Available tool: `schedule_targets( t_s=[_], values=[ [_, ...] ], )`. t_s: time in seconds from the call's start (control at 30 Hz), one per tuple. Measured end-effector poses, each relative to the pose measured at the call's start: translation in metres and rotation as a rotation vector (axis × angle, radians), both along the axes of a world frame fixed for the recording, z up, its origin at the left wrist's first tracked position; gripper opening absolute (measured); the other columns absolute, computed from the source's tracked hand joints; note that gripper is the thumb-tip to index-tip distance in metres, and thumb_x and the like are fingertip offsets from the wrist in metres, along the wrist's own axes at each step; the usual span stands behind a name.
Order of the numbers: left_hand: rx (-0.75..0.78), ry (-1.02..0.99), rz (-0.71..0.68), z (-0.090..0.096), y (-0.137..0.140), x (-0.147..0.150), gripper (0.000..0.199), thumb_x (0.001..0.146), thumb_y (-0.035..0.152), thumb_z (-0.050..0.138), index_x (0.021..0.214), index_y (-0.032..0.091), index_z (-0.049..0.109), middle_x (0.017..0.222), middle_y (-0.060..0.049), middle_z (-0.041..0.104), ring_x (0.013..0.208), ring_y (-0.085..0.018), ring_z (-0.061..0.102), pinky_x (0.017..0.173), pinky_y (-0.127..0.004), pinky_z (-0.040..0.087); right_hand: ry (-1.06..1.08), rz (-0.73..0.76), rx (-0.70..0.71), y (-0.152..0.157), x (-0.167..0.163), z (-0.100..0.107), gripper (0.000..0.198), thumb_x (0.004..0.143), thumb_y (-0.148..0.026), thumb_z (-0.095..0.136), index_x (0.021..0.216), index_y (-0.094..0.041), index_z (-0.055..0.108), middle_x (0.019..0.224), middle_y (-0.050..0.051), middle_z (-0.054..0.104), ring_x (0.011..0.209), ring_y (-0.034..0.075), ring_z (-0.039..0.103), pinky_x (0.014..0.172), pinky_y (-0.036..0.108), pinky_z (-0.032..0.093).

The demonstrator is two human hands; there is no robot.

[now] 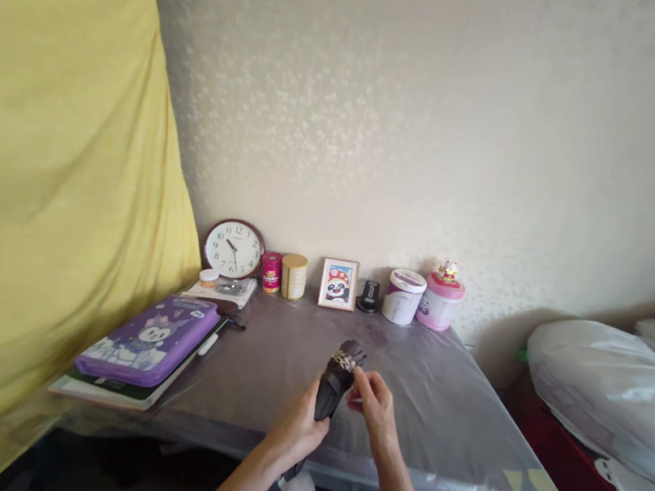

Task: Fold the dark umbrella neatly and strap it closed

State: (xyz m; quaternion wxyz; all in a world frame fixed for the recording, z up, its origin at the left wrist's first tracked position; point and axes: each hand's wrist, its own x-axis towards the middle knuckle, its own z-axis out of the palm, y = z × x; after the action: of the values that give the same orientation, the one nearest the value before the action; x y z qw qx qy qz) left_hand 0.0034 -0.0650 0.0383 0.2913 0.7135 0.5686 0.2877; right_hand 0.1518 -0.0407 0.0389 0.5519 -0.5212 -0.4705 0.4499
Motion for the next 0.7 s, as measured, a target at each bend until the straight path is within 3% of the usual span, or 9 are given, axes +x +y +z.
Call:
schedule_targets(
  t_s=[0.07,0.17,0.27,0.4,0.5,0.57,0.7],
  values=[
    [-0.031,-0.066,0.015,0.0,-0.003,-0.001,0.066,0.07,0.014,0.053,0.133,0.015,0.034,0.107,-0.011,0.062,0.095,-0.022,0.059,0.079,-0.028,0.043,0.141,-0.105,-0.076,-0.004,0.003,-0.008,0.039,0.066,-0.054,0.064,0.075,-0.017,0.054,0.07,0.002,0.062,0.069,0.018,0.062,0.059,0.028,0.05],
    [-0.043,-0.187,0.0,0.001,-0.008,0.002,0.06,0.07,0.015,0.053,0.128,0.017,0.04,0.104,-0.008,0.063,0.094,-0.021,0.059,0.08,-0.028,0.043,0.281,-0.046,-0.158,-0.01,-0.005,-0.017,0.05,0.059,-0.048,0.073,0.096,-0.018,0.057,0.09,0.005,0.066,0.084,0.022,0.063,0.067,0.031,0.051],
    [-0.058,-0.294,-0.023,0.0,-0.014,0.009,0.053,0.069,0.016,0.055,0.12,0.015,0.046,0.103,-0.009,0.062,0.094,-0.022,0.059,0.081,-0.03,0.043,0.359,-0.034,-0.142,-0.012,-0.021,-0.02,0.049,0.056,-0.042,0.076,0.096,-0.017,0.059,0.084,0.003,0.067,0.081,0.021,0.063,0.069,0.029,0.05],
    [-0.153,-0.513,-0.046,0.001,-0.023,0.009,0.065,0.065,0.017,0.062,0.123,0.018,0.033,0.101,-0.008,0.061,0.082,-0.018,0.06,0.073,-0.028,0.046,0.517,-0.124,-0.152,-0.01,-0.033,-0.016,0.042,0.056,-0.038,0.076,0.089,-0.017,0.059,0.069,0.0,0.066,0.064,0.018,0.062,0.062,0.028,0.051],
    [-0.432,-0.736,-0.123,0.001,-0.037,0.001,0.065,0.067,0.029,0.065,0.121,0.019,0.029,0.09,-0.005,0.061,0.06,-0.014,0.06,0.053,-0.025,0.046,0.705,-0.042,-0.234,-0.013,-0.029,-0.009,0.036,0.061,-0.039,0.072,0.084,-0.015,0.059,0.068,0.003,0.067,0.056,0.017,0.061,0.056,0.029,0.051],
    [-0.672,-0.883,-0.216,-0.003,-0.048,-0.004,0.056,0.07,0.041,0.062,0.113,0.018,0.036,0.078,-0.002,0.059,0.051,-0.013,0.057,0.044,-0.023,0.041,0.842,0.023,-0.307,-0.017,-0.026,-0.005,0.032,0.064,-0.041,0.069,0.08,-0.014,0.06,0.065,0.004,0.066,0.053,0.015,0.06,0.055,0.027,0.051],
    [-0.905,-1.038,-0.286,-0.019,-0.064,-0.006,0.043,0.071,0.048,0.061,0.096,0.016,0.048,0.063,0.001,0.056,0.041,-0.008,0.049,0.04,-0.02,0.036,0.989,0.075,-0.361,-0.025,-0.024,-0.001,0.03,0.067,-0.042,0.068,0.075,-0.014,0.06,0.061,0.002,0.064,0.052,0.011,0.06,0.055,0.022,0.05]
  ],
)
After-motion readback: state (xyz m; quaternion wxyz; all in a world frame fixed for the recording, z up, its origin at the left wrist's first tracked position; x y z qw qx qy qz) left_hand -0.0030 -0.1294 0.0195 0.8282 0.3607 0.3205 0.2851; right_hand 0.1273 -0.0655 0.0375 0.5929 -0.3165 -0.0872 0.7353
